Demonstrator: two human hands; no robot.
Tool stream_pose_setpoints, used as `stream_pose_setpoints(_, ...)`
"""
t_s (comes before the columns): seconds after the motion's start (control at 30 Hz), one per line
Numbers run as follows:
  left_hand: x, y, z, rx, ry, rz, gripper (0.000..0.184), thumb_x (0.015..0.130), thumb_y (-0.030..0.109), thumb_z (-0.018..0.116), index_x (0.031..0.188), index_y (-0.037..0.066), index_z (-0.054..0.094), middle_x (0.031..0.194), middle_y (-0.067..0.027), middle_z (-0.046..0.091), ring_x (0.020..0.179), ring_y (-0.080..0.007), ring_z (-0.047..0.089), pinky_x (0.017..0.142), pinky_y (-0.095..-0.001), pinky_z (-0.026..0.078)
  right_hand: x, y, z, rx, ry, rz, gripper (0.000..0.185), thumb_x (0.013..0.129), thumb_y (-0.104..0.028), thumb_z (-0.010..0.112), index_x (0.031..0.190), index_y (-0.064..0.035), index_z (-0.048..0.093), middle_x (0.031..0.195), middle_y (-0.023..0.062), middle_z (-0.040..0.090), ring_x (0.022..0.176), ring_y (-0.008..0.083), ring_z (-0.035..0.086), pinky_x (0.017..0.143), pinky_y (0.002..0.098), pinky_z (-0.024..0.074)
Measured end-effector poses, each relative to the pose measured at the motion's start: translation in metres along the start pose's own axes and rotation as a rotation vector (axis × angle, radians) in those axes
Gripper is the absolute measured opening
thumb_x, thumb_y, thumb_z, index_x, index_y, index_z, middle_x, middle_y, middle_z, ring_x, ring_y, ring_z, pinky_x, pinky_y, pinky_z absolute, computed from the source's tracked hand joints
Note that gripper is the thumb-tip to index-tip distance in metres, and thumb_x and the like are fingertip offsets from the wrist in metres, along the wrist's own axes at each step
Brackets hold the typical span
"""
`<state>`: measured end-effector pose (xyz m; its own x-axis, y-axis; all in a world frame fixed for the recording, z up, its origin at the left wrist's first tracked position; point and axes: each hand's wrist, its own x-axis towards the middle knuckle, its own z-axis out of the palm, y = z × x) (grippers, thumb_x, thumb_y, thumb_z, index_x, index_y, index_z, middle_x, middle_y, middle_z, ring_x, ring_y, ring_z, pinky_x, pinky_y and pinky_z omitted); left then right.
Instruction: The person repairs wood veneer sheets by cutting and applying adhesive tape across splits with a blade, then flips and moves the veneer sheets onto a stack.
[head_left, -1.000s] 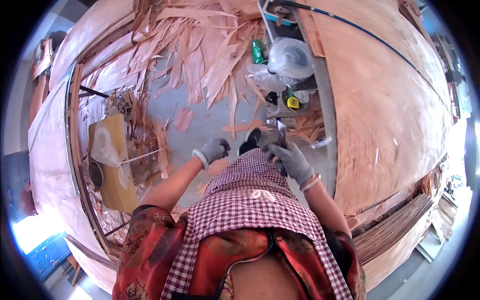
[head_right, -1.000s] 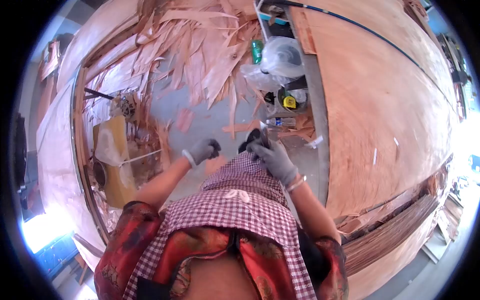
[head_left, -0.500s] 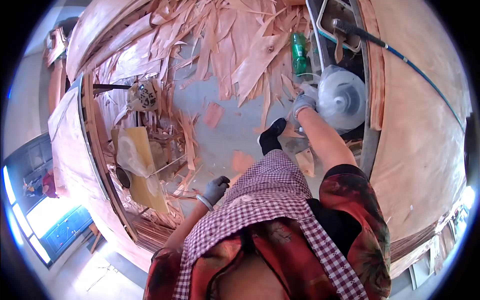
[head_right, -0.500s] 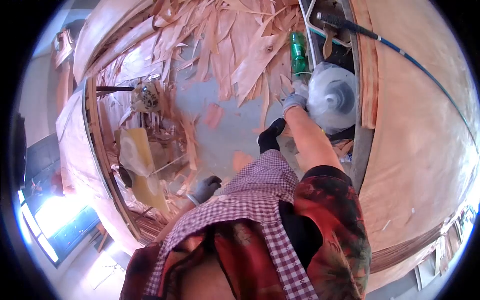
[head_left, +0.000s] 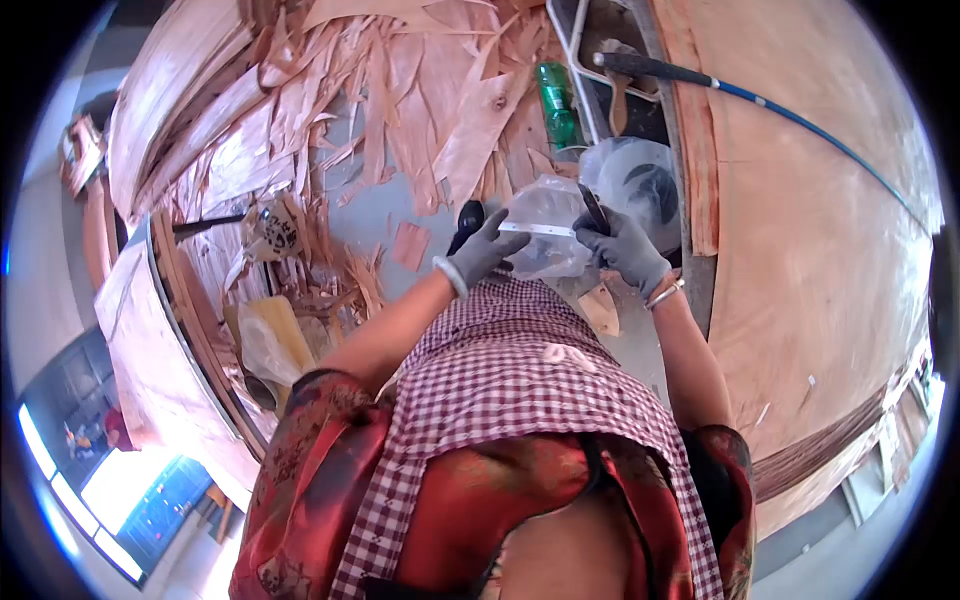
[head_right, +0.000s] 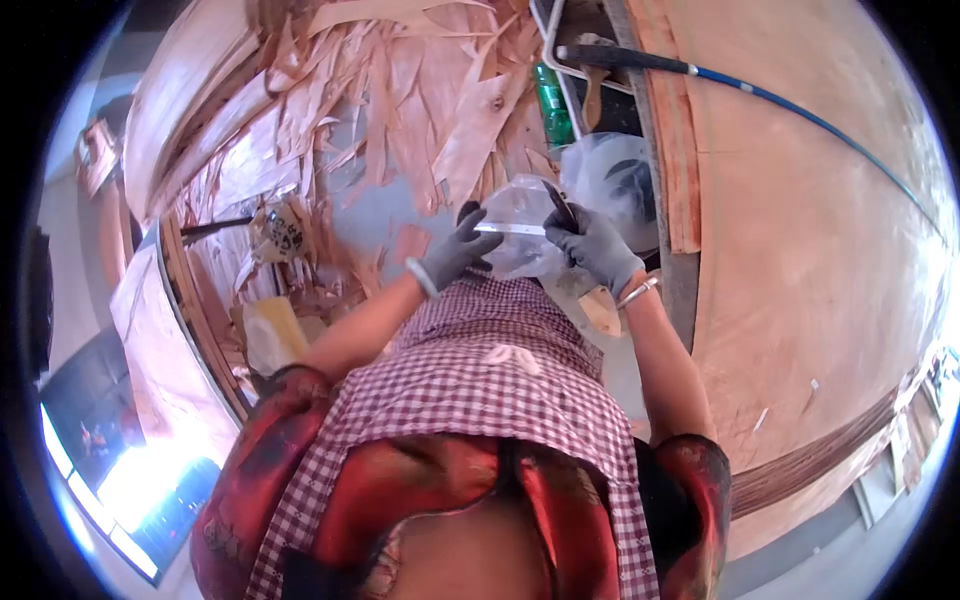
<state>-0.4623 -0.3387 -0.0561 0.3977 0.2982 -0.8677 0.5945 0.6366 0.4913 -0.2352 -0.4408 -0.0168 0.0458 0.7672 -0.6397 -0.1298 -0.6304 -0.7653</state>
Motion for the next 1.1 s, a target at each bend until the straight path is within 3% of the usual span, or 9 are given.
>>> stream_pose_setpoints(0.13, 0.039, 0.028, 0.015, 0.258, -0.199, 0.019, 0.052, 0.083, 0.034, 0.066, 0.127, 0.012, 0.048, 0.094, -0.0084, 0.061, 0.068, -0.0189, 0.062, 0.056, -0.0312, 0.049, -0.019, 0.007, -0.009, 0.007, 0.1, -0.125, 0.018, 0.085, -0.012, 0.066, 0.1, -0.0027, 0.062, 0.079, -0.0054, 0.056, 0.062, 0.0024, 0.046, 0.056, 0.0194, 0.0399)
stream_pose_setpoints(0.27, 0.055, 0.054, 0.002, 0.966, -0.317, 0.383, 0.029, 0.082, 0.026, 0.065, 0.103, 0.005, 0.062, 0.084, -0.0134, 0.065, 0.071, -0.0261, 0.063, 0.064, -0.0342, 0.05, -0.038, -0.007, -0.007, 0.034, 0.195, 0.142, 0.021, 0.086, -0.012, 0.063, 0.104, -0.0015, 0.061, 0.082, -0.0005, 0.059, 0.072, 0.0102, 0.053, 0.065, 0.0255, 0.045)
stream_pose_setpoints(0.43, -0.009, 0.167, -0.002, 1.28, -0.548, 0.588, 0.026, 0.081, 0.02, 0.063, 0.098, 0.001, 0.063, 0.085, -0.0193, 0.065, 0.08, -0.0295, 0.063, 0.075, -0.0359, 0.047, -0.031, -0.006, 0.03, -0.1, 0.427, -0.266, 0.034, 0.088, -0.009, 0.06, 0.121, -0.0061, 0.056, 0.097, -0.0026, 0.058, 0.069, 0.0036, 0.051, 0.06, 0.0202, 0.0438)
stream_pose_setpoints(0.63, -0.036, 0.275, 0.009, 1.053, -0.919, 0.524, 0.024, 0.084, 0.02, 0.066, 0.099, 0.001, 0.066, 0.077, -0.0037, 0.065, 0.069, -0.0087, 0.058, 0.064, -0.0256, 0.046, -0.03, -0.067, 0.058, 0.433, 0.462, -0.189, 0.038, 0.088, -0.008, 0.06, 0.125, -0.003, 0.054, 0.103, 0.0002, 0.061, 0.085, 0.0081, 0.055, 0.072, 0.022, 0.0465)
stream_pose_setpoints(0.73, -0.056, 0.303, 0.028, 0.654, -0.908, 0.588, 0.051, 0.08, 0.01, 0.072, 0.126, 0.002, 0.051, 0.072, -0.0002, 0.06, 0.066, -0.0062, 0.054, 0.061, -0.0193, 0.045, -0.066, -0.09, 0.052, 0.609, 0.745, -0.228, 0.038, 0.088, -0.008, 0.061, 0.123, 0.0019, 0.053, 0.094, 0.0006, 0.061, 0.071, 0.0061, 0.052, 0.06, 0.0207, 0.0441)
stream_pose_setpoints(0.77, -0.058, 0.309, 0.034, 0.546, -0.885, 0.711, 0.076, 0.075, 0.007, 0.075, 0.14, 0.005, 0.034, 0.083, -0.0034, 0.06, 0.074, -0.008, 0.055, 0.066, -0.0178, 0.046, -0.084, -0.108, 0.05, 0.629, 0.875, -0.253, 0.036, 0.087, -0.009, 0.061, 0.12, 0.0032, 0.055, 0.089, 0.0018, 0.062, 0.067, 0.0067, 0.053, 0.058, 0.0206, 0.0435)
stream_pose_setpoints(0.83, -0.057, 0.316, 0.054, 0.507, -0.895, 1.083, 0.085, 0.073, 0.005, 0.076, 0.143, 0.006, 0.027, 0.098, -0.0074, 0.06, 0.086, -0.0106, 0.056, 0.074, -0.0216, 0.048, -0.126, -0.138, 0.035, 0.648, 0.908, -0.334, 0.031, 0.087, -0.01, 0.061, 0.113, 0.0058, 0.057, 0.077, 0.0036, 0.06, 0.06, 0.0068, 0.052, 0.051, 0.0201, 0.0395)
stream_pose_setpoints(1.03, -0.071, 0.276, 0.14, 0.724, -1.244, 1.213, 0.058, 0.074, 0.01, 0.075, 0.126, 0.003, 0.05, 0.096, -0.0074, 0.06, 0.091, -0.0112, 0.056, 0.081, -0.0274, 0.047, -0.225, -0.228, 0.028, 0.467, 1.156, -0.787, 0.034, 0.091, -0.019, 0.053, 0.117, 0.0016, 0.052, 0.065, -0.0025, 0.045, 0.051, 0.0061, 0.038, 0.044, 0.0207, 0.0262)
stream_pose_setpoints(1.1, -0.082, 0.273, 0.16, 0.835, -1.305, 1.02, 0.041, 0.076, 0.012, 0.073, 0.112, 0.002, 0.056, 0.091, -0.0049, 0.061, 0.087, -0.0101, 0.056, 0.079, -0.0263, 0.047, -0.275, -0.248, 0.026, 0.335, 1.156, -0.877, 0.02, 0.093, -0.024, 0.049, 0.099, -0.0052, 0.049, 0.061, -0.0034, 0.042, 0.05, 0.0073, 0.037, 0.045, 0.0214, 0.0266)
